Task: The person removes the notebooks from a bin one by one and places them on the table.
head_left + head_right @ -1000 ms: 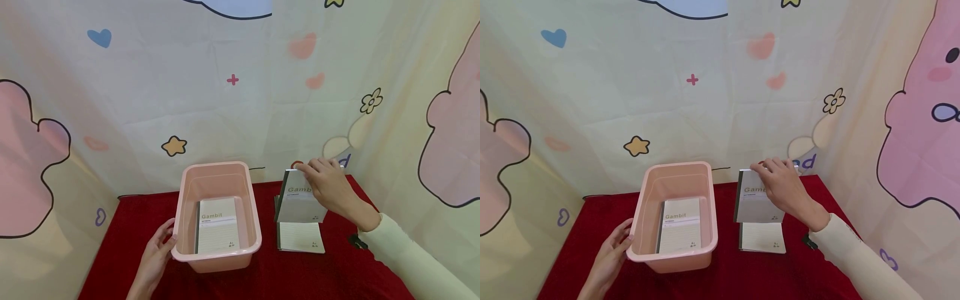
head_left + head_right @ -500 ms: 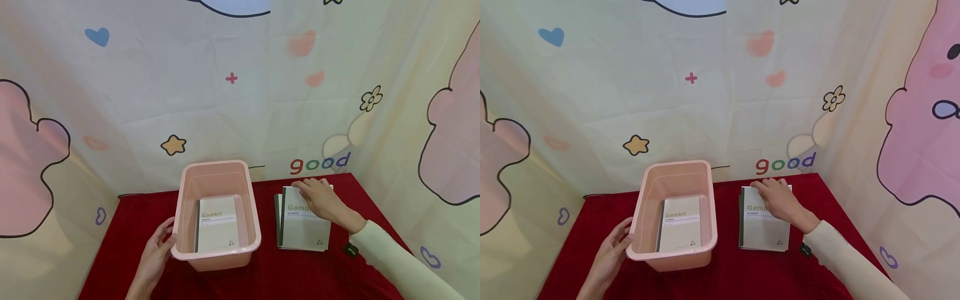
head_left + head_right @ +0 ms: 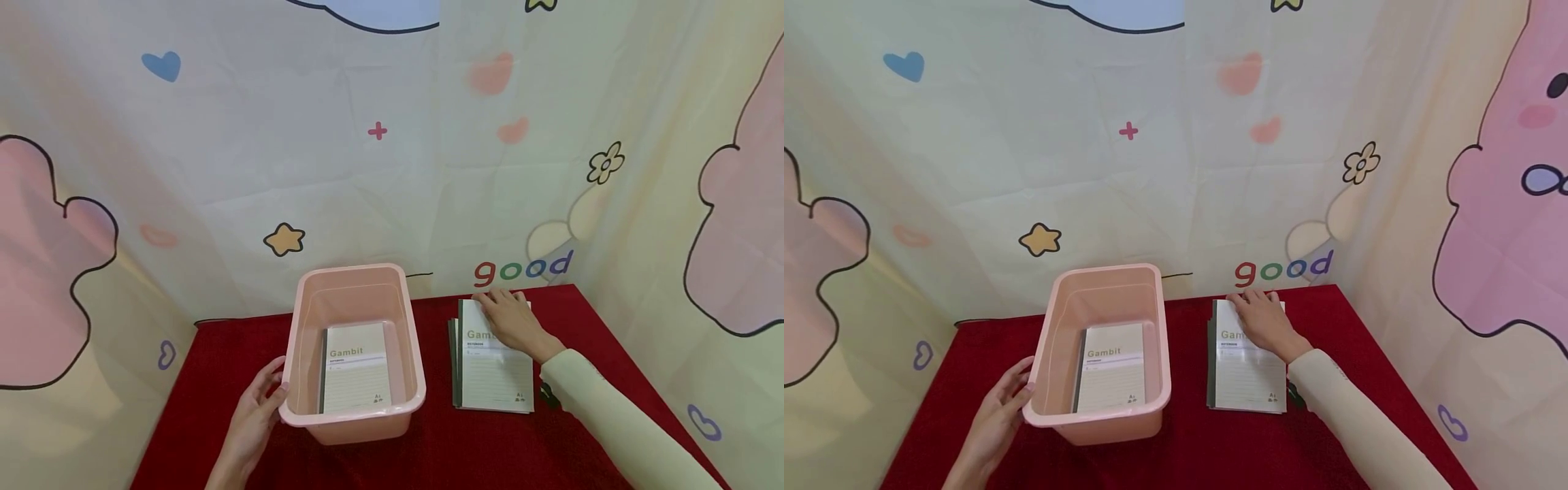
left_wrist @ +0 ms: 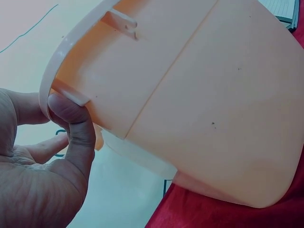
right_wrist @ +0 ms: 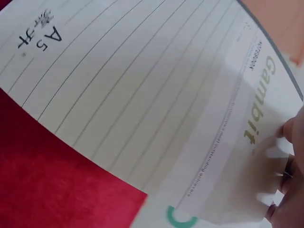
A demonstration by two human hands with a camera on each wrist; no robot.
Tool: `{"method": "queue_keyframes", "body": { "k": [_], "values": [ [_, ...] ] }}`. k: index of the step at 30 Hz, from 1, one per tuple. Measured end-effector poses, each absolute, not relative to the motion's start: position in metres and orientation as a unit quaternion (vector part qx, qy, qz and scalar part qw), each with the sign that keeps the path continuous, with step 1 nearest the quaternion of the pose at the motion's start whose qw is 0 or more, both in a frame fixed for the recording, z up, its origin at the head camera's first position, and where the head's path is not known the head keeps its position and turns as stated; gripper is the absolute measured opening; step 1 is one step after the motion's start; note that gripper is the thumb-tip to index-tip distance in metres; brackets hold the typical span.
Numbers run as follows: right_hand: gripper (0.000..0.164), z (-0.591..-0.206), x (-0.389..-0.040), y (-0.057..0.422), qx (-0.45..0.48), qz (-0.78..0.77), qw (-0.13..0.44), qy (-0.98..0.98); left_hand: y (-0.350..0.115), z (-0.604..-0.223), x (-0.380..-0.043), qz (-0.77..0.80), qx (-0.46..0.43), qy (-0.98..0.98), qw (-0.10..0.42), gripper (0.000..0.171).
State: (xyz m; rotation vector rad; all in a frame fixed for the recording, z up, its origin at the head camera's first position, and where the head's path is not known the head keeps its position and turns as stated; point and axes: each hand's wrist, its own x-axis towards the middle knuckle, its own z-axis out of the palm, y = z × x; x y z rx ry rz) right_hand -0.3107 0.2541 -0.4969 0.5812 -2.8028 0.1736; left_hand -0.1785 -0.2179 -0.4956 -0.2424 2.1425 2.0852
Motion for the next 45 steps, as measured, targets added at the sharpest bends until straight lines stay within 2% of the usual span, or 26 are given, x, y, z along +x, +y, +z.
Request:
{"method": "queue_keyframes", "body": {
  "k": [12, 24, 29, 34, 45],
  "values": [
    [0.033, -0.534, -0.349, 0.254, 0.159, 0.076, 0.075, -0.982, -0.218, -0.494, -0.179, 0.696, -0.084, 0.71, 0.068, 0.052],
    [0.028, -0.559, -0.358, 0.247, 0.14, 0.08, 0.04, -0.986, -0.217, -0.499, -0.175, 0.696, -0.088, 0.709, 0.069, 0.053],
    [0.036, -0.559, -0.362, 0.242, 0.125, 0.103, 0.025, -0.987, -0.219, -0.497, -0.177, 0.699, -0.079, 0.708, 0.067, 0.051],
    [0.045, -0.551, -0.364, 0.241, 0.135, 0.109, 0.059, -0.983, -0.218, -0.497, -0.178, 0.697, -0.078, 0.71, 0.067, 0.051],
    [0.043, -0.506, -0.345, 0.225, 0.206, 0.083, 0.189, -0.957, -0.218, -0.497, -0.178, 0.698, -0.082, 0.709, 0.065, 0.05]
  ]
}}
